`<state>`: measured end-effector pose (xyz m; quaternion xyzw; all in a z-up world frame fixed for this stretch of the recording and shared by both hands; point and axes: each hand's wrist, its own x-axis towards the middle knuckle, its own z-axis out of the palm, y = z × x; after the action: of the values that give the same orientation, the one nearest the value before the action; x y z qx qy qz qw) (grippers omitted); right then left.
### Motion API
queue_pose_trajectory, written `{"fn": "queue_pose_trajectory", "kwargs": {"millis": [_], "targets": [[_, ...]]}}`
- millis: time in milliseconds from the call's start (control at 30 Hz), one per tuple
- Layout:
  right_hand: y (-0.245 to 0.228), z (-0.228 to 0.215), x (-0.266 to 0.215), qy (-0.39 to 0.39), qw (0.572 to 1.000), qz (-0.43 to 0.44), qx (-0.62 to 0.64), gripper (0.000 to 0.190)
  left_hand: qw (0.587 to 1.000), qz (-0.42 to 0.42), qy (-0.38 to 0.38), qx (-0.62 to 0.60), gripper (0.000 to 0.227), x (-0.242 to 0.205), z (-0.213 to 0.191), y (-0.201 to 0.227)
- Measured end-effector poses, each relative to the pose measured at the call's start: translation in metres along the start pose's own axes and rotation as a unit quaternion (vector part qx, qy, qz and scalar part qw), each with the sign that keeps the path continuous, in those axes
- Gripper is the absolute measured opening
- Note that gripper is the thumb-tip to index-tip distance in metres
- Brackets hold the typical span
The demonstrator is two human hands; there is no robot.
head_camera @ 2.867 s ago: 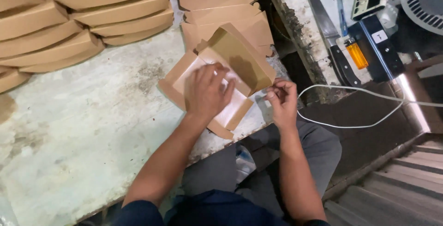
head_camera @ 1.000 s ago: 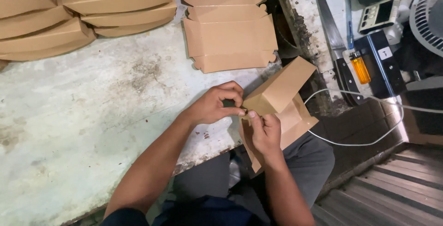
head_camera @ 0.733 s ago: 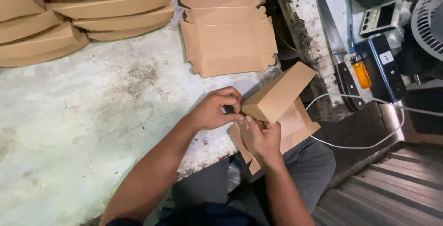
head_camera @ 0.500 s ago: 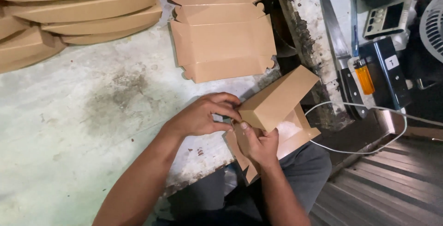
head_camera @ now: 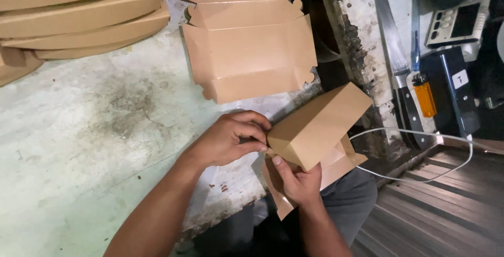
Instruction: The person assembles flat cardboard boxes by hand on a workbench. They fold the flaps and tuck the tabs into slots to form the box structure, repeating the process for multiple units.
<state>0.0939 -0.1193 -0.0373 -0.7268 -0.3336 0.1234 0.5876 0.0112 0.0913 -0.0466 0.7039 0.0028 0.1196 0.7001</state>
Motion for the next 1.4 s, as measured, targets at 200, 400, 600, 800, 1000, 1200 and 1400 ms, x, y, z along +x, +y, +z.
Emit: {"fn": "queue_pose_trajectory", "kwargs": {"millis": [200, 400, 600, 800, 1000, 1200, 1400], "targets": [[-0.005, 0.004, 0.003, 0.015, 0.999, 0.028, 0.007, 0.027, 0.999, 0.008, 0.035, 0.022, 0.008, 0.001, 0.0, 0.0], [0.002, 0.015, -0.002, 0.029, 0.997, 0.052, 0.056, 0.016, 0.994, 0.07, 0.068, 0.046, 0.009, -0.001, 0.007, -0.011], [0.019, 0.009, -0.008, 0.024, 0.998, 0.029, 0.053, 0.019, 0.991, 0.095, 0.085, 0.049, 0.008, -0.006, 0.014, -0.02], [0.017, 0.01, -0.011, 0.026, 0.995, 0.028, 0.087, 0.009, 0.99, 0.089, 0.091, 0.058, 0.005, -0.015, 0.014, 0.004], [0.026, 0.009, -0.013, 0.046, 0.993, 0.02, 0.108, 0.009, 0.987, 0.099, 0.095, 0.078, 0.006, -0.019, 0.02, 0.005], [0.019, 0.01, -0.013, 0.038, 0.994, 0.02, 0.097, 0.008, 0.985, 0.115, 0.095, 0.089, 0.005, -0.02, 0.021, 0.002], [0.005, 0.013, -0.01, 0.031, 0.995, 0.024, 0.088, 0.008, 0.981, 0.131, 0.108, 0.096, 0.005, -0.017, 0.02, 0.0]]}}
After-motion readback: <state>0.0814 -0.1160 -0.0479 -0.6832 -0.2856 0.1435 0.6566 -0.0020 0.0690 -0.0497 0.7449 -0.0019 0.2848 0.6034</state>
